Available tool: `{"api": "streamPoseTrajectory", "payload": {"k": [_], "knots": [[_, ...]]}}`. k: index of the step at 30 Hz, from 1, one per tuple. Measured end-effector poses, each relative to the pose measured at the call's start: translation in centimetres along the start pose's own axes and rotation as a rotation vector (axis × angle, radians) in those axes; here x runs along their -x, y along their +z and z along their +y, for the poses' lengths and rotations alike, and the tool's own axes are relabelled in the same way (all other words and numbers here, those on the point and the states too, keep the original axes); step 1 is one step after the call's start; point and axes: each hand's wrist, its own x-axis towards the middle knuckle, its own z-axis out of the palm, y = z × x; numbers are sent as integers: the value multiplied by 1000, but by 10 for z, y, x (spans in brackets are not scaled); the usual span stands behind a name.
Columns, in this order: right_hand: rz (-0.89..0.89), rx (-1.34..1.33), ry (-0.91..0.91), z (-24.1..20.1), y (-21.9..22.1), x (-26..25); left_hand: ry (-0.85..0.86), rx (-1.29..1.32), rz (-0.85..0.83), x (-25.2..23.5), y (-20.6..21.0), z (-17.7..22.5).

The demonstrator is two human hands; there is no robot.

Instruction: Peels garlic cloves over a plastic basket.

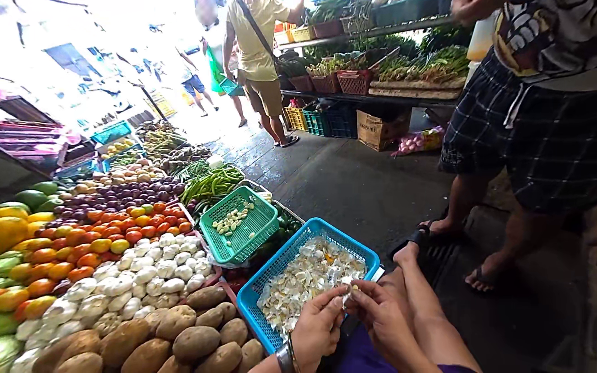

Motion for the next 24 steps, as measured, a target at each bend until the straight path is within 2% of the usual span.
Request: {"api": "streamPoseTrajectory", "payload": {"k": [4, 9, 14, 19, 24], "knots": [[-21, -140, 125, -13, 1, 2, -26, 62, 74, 3, 3, 8], [-73, -459, 204, -17, -5, 1, 109, 85, 92, 5, 5, 10], [-81, -393, 172, -14, -5, 1, 319, -216, -61, 6, 6, 3], [-75, -268, 37, -8, -3, 1, 400, -535, 16, 4, 3, 0], [-56, -184, -25, -7, -2, 4, 392, -613, 71, 3, 1, -1]]}}
